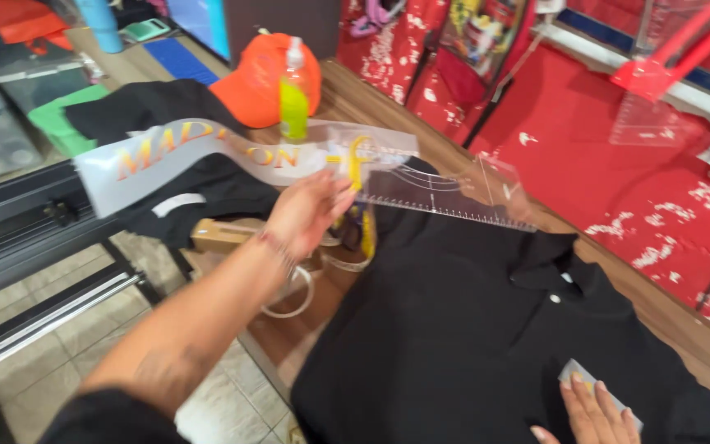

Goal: The person smooths a black polo shirt on a table, then cuts a vinyl lettering piece from a sheet using scissors. They place the cut vinyl on the shirt's chest, use a curved ruler to align it, and apply tape to secure the vinyl in place.

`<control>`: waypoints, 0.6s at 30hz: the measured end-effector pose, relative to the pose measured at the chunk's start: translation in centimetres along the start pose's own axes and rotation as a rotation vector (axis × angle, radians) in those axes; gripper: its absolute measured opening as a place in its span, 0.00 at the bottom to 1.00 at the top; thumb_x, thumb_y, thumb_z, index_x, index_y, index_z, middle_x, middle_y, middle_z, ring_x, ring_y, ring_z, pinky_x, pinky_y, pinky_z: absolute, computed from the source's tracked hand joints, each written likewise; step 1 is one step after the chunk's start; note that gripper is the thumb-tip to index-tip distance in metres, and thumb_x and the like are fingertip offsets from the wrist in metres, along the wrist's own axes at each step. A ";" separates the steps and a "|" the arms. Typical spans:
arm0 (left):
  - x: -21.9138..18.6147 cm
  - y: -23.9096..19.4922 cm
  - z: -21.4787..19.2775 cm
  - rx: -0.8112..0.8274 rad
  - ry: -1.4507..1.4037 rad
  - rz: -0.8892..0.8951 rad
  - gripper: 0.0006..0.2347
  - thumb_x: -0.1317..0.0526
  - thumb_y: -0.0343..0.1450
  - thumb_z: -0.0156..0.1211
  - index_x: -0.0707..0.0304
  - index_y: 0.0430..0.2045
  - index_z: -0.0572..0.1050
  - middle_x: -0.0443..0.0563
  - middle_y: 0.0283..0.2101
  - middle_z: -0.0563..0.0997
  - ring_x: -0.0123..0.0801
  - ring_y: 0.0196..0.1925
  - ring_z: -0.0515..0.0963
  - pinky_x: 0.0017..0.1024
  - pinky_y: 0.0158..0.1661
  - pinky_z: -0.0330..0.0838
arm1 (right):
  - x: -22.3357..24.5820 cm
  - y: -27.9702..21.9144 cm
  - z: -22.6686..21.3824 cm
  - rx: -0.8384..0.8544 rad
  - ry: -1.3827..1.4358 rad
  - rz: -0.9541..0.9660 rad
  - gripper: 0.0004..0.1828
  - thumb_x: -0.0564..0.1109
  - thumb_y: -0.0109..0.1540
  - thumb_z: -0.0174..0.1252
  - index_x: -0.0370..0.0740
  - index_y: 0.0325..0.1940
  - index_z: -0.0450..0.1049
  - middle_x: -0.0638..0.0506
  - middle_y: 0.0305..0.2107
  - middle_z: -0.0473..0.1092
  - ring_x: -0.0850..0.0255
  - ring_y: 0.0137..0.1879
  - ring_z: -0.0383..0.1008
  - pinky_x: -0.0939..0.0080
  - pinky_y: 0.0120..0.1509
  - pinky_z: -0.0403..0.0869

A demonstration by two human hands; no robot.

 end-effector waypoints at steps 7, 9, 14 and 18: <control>-1.1 10.2 -2.6 -0.063 0.271 -0.162 0.06 0.70 0.74 0.50 0.64 0.42 0.70 0.70 0.37 0.84 0.50 0.35 0.85 0.39 0.39 0.84 | 1.8 0.0 1.7 0.112 -0.103 -0.136 0.46 0.84 0.54 0.42 0.59 0.57 0.85 0.59 0.60 0.79 0.51 0.76 0.68 0.50 0.84 0.49; -2.7 9.2 -1.8 -0.070 0.607 -0.167 0.15 0.77 0.62 0.61 0.72 0.43 0.72 0.62 0.29 0.81 0.38 0.33 0.85 0.32 0.40 0.86 | 5.9 7.2 -3.3 0.310 0.254 0.102 0.28 0.58 0.55 0.66 0.57 0.60 0.79 0.60 0.65 0.73 0.51 0.73 0.76 0.52 0.75 0.76; -8.5 3.4 -0.4 0.288 1.440 0.328 0.13 0.53 0.66 0.60 0.64 0.33 0.74 0.60 0.38 0.76 0.45 0.43 0.74 0.38 0.42 0.66 | 17.3 18.6 -6.0 0.593 0.642 0.105 0.32 0.54 0.53 0.67 0.52 0.62 0.75 0.53 0.65 0.70 0.53 0.73 0.68 0.54 0.77 0.67; -10.8 -10.4 -1.6 0.857 1.537 0.703 0.05 0.53 0.63 0.58 0.48 0.23 0.77 0.51 0.33 0.75 0.47 0.36 0.74 0.48 0.34 0.65 | 26.6 27.1 -8.4 0.625 0.858 0.074 0.22 0.50 0.58 0.65 0.45 0.56 0.78 0.50 0.53 0.77 0.55 0.60 0.77 0.55 0.68 0.72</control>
Point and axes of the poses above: each hand's wrist, its own y-axis towards the middle knuckle, its own z-axis out of the palm, x = y × z, the point moved 8 cm from there along y, towards the middle knuckle
